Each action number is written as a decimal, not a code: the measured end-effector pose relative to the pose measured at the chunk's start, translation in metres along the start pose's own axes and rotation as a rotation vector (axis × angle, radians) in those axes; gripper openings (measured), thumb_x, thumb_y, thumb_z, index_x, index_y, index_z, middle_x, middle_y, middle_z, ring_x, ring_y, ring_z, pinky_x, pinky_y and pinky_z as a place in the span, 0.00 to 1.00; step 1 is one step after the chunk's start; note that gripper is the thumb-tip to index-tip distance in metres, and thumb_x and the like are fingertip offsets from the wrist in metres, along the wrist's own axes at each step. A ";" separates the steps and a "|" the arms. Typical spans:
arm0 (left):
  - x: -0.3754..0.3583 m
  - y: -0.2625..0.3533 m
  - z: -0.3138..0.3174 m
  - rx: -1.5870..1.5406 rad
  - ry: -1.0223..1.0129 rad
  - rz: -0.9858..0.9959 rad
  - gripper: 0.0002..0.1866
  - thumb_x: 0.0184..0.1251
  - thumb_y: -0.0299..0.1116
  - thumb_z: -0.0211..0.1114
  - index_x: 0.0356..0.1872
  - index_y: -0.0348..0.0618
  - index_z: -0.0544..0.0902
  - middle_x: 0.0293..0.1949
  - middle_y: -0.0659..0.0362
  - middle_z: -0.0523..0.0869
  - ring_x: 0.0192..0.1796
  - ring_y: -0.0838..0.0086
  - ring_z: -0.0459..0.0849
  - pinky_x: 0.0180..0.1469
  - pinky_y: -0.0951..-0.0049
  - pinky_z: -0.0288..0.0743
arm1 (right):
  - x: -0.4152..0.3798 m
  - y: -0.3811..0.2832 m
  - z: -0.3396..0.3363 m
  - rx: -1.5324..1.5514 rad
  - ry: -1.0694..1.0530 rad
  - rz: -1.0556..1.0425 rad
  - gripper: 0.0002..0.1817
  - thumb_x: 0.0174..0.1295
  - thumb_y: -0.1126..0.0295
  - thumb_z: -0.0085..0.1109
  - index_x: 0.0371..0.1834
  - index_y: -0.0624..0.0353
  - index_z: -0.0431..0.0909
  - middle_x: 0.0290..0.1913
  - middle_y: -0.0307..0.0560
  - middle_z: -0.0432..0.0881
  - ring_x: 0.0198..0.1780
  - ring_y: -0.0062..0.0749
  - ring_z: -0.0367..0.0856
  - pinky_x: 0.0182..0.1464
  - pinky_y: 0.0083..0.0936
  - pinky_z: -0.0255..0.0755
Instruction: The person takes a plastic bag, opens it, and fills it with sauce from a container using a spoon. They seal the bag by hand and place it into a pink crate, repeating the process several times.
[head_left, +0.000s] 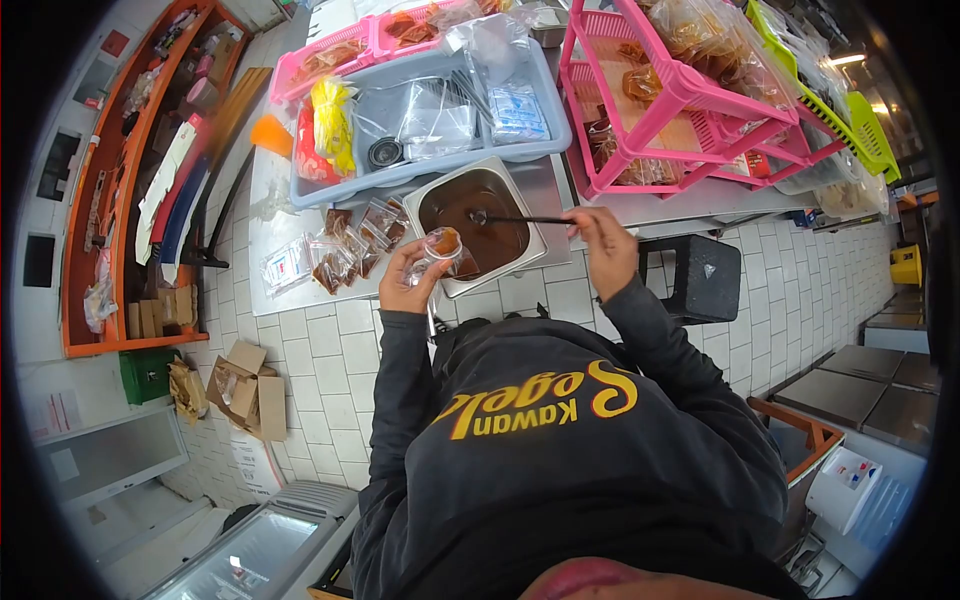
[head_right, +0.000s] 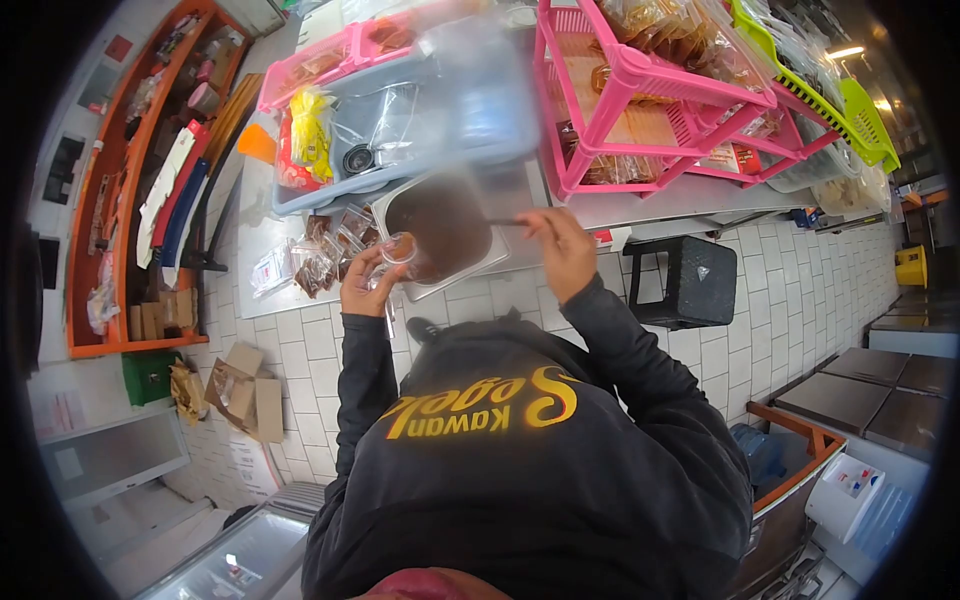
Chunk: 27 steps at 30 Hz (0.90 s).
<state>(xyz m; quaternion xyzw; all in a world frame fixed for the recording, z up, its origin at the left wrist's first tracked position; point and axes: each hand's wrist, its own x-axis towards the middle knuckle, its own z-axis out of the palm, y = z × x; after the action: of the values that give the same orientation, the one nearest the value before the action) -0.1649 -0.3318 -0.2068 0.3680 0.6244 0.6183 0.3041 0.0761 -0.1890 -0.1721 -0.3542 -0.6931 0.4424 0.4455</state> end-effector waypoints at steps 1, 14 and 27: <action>-0.001 0.001 -0.002 0.010 -0.004 0.016 0.22 0.53 0.23 0.72 0.50 0.34 0.76 0.48 0.55 0.83 0.51 0.75 0.80 0.55 0.76 0.72 | -0.001 0.012 0.003 -0.140 -0.068 -0.113 0.08 0.66 0.74 0.50 0.39 0.63 0.80 0.29 0.45 0.79 0.31 0.32 0.77 0.37 0.24 0.70; 0.000 -0.001 -0.007 0.056 0.018 0.030 0.21 0.54 0.25 0.73 0.49 0.34 0.77 0.46 0.56 0.84 0.49 0.76 0.81 0.52 0.78 0.73 | -0.002 -0.004 0.003 0.394 0.101 0.409 0.16 0.71 0.60 0.48 0.40 0.60 0.81 0.26 0.32 0.77 0.28 0.12 0.69 0.32 0.12 0.62; 0.017 -0.002 0.004 0.095 -0.034 0.122 0.21 0.53 0.27 0.74 0.48 0.35 0.78 0.44 0.57 0.85 0.47 0.77 0.81 0.50 0.78 0.73 | -0.021 -0.065 0.000 -0.080 0.045 -0.251 0.07 0.64 0.76 0.53 0.39 0.63 0.81 0.28 0.45 0.80 0.30 0.30 0.75 0.36 0.21 0.67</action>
<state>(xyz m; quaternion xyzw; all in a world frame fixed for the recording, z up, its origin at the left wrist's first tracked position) -0.1711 -0.3160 -0.2079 0.4299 0.6240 0.5991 0.2586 0.0770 -0.2312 -0.1185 -0.2920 -0.7387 0.3473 0.4984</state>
